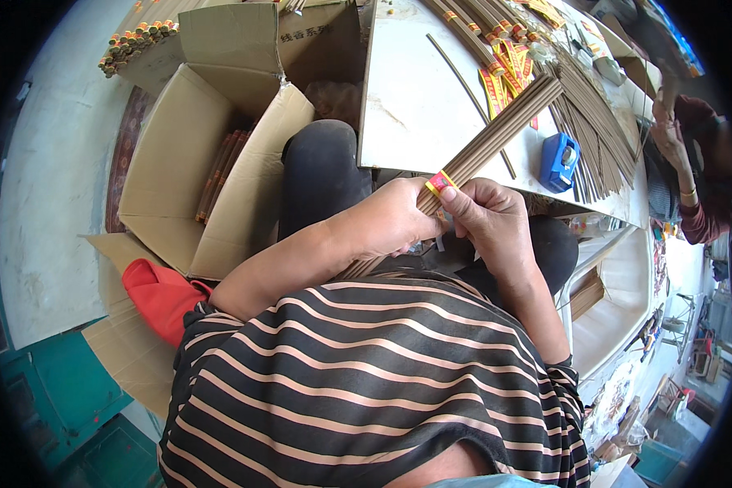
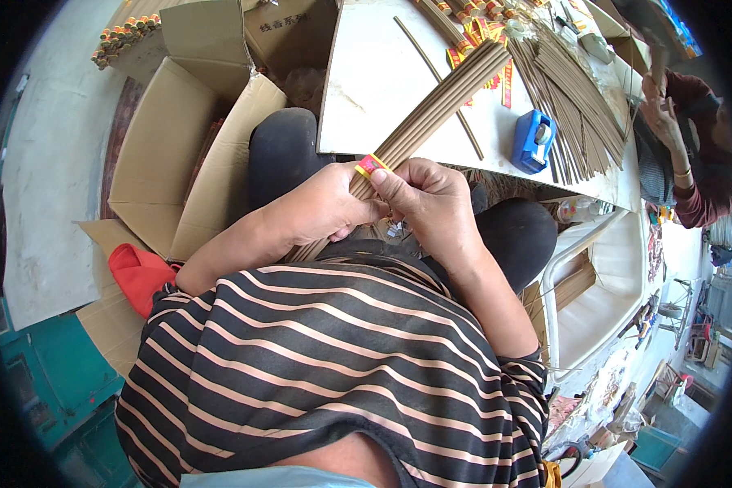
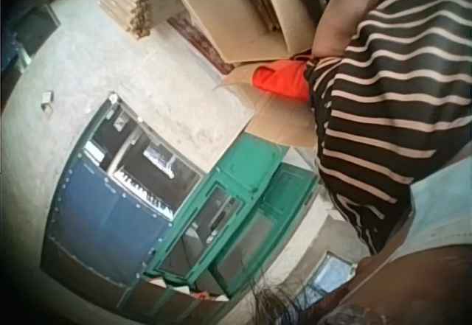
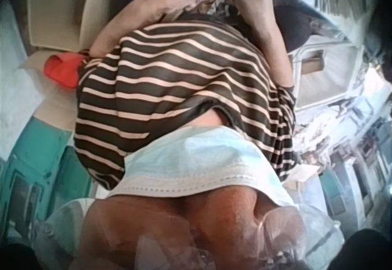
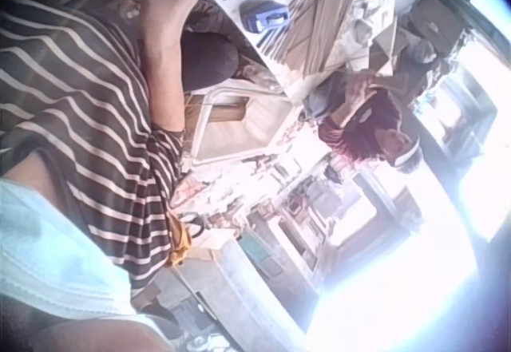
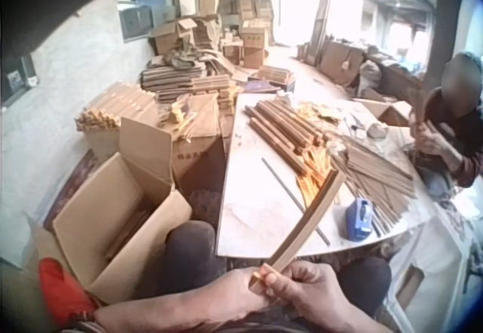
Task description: The person gathers incense sticks, aligns them into bundles, wraps each bundle with a red and yellow paper label, and secures it with tape. The finished bundles are placed into a cardboard box.
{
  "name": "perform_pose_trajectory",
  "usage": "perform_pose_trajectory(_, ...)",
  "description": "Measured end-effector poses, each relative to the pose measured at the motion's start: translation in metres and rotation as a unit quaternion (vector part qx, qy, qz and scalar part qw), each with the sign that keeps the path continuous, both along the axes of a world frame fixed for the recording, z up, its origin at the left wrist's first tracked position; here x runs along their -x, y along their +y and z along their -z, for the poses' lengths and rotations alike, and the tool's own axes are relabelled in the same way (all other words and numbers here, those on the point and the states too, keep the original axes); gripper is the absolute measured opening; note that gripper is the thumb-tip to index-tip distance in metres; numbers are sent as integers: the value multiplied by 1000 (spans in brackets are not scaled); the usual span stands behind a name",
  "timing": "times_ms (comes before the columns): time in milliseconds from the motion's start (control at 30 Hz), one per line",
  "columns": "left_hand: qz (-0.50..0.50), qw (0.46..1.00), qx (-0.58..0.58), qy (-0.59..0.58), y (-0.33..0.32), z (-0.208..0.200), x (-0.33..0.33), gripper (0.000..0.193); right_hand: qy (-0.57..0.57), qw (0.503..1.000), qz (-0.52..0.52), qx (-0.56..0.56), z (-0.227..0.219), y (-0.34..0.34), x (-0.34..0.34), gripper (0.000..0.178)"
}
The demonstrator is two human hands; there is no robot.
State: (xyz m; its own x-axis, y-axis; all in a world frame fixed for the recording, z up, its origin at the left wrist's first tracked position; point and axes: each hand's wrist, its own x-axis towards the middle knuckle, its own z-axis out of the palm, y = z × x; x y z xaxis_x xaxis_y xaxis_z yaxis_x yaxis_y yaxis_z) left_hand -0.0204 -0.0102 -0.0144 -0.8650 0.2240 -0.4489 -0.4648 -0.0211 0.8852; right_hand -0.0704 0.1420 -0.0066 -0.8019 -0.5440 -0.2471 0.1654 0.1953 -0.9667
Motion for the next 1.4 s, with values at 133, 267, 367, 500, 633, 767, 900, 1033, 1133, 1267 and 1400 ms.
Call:
perform_pose_trajectory(133,-6,1000,-10,8,1,-2,-4,27,-3,999,-16,-28,-9,4,0,29)
perform_pose_trajectory(267,8,998,59,35,6,-5,-8,32,-7,999,-15,-34,-16,7,-3,29)
perform_pose_trajectory(367,2,994,52,100,9,-2,-14,31,9,1000,-16,-24,-13,10,-6,28)
perform_pose_trajectory(500,16,997,-20,76,8,-9,-17,43,-15,1000,-9,-22,-13,13,-7,27)
perform_pose_trajectory(633,61,994,-77,42,0,-5,-18,50,-17,1000,-14,-11,-12,17,-8,27)
perform_pose_trajectory(767,42,992,-79,95,5,2,-18,50,-16,999,-19,-24,-14,18,-9,27)
perform_pose_trajectory(900,47,993,-71,87,4,0,-17,47,-19,999,-22,-27,-15,19,-9,27)
perform_pose_trajectory(1033,42,992,-94,74,5,4,-18,48,-34,999,-35,-18,-17,21,-7,27)
perform_pose_trajectory(1133,49,993,-80,72,4,2,-18,49,-38,999,-35,-8,-19,21,-7,27)
perform_pose_trajectory(1267,58,991,-78,96,5,2,-17,51,-44,998,-33,-1,-19,21,-7,27)
perform_pose_trajectory(1400,50,992,-79,84,5,3,-18,51,-56,997,-41,-15,-22,20,-5,27)
